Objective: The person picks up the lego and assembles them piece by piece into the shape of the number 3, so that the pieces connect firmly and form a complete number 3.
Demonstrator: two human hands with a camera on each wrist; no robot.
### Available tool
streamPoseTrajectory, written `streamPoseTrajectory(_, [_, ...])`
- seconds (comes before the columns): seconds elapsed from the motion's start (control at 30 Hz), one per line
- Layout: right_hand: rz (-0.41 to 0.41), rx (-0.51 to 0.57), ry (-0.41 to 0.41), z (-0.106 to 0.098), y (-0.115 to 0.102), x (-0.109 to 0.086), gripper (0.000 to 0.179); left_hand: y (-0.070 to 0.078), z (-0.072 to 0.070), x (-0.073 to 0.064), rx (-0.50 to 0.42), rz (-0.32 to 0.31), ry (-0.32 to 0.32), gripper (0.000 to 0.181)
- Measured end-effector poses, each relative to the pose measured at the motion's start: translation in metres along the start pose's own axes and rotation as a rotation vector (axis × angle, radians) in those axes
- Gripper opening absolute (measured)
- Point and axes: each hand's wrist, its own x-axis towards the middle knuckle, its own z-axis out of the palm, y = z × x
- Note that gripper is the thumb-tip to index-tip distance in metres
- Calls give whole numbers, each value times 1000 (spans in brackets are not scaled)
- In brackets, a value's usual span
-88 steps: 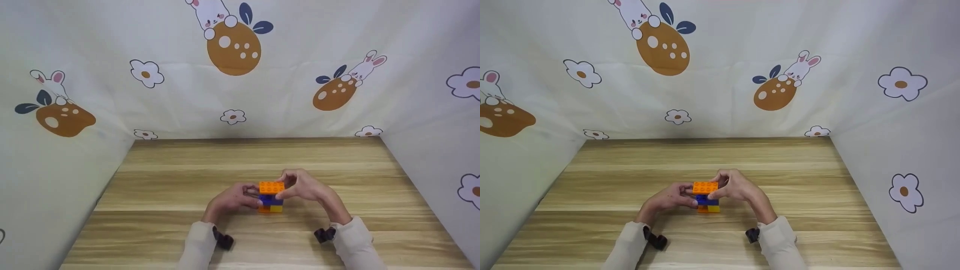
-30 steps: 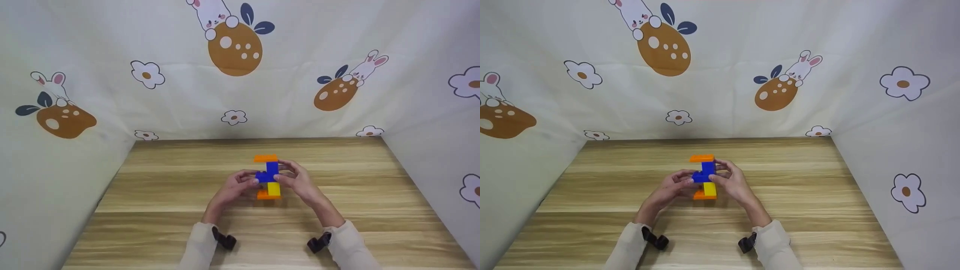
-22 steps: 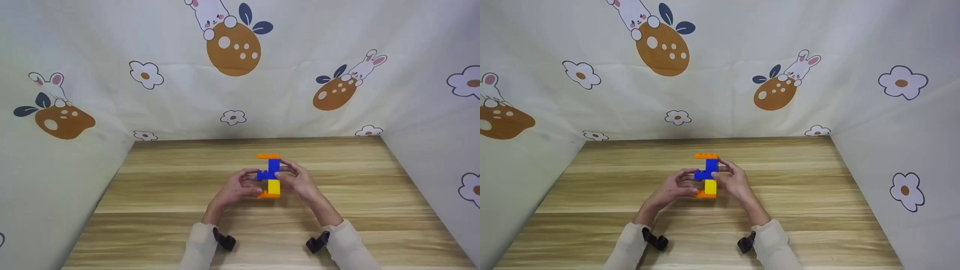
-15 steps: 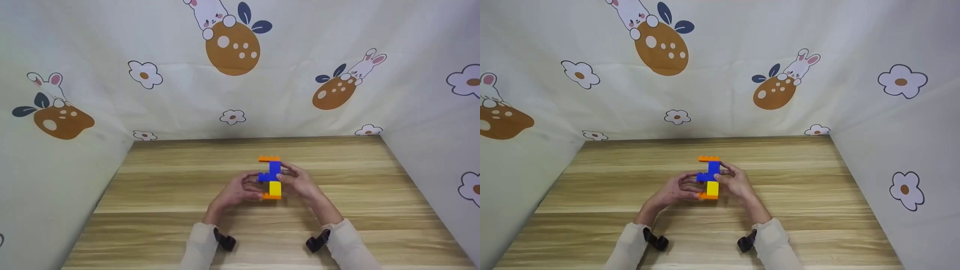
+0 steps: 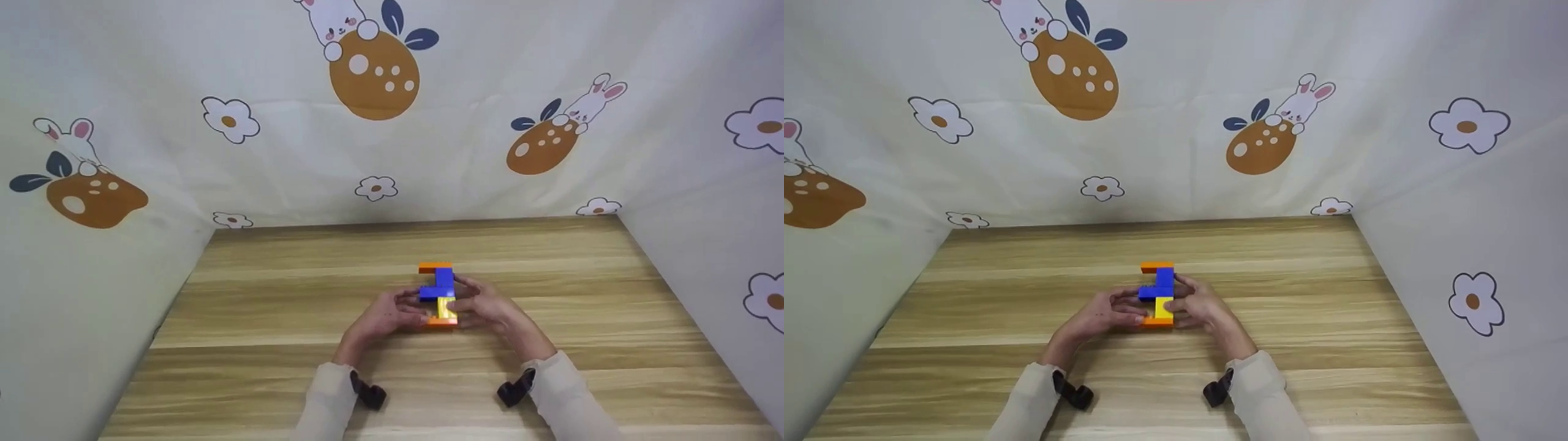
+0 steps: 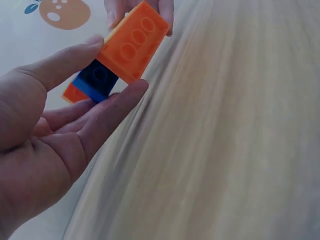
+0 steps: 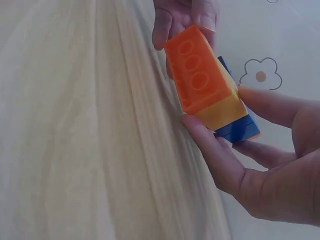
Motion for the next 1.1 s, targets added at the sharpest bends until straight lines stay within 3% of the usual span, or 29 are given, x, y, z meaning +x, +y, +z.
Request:
streamPoseTrajectory(0.23, [56,-50,85,5,3,-1,79,0,4,-3,-68,-23,7,66])
streamPoseTrajectory(0.57, [57,-114,110,6,7,-9,77,7,17,-1,8,-76,59,61])
streamPoseTrajectory(0.9, [58,-127,135,6,8,-10,77,13,30,5,132,-108,157,55])
streamPoseTrajectory(1.1, [70,-138,133,9,12,-8,76,11,36,4,174,-103,220,42])
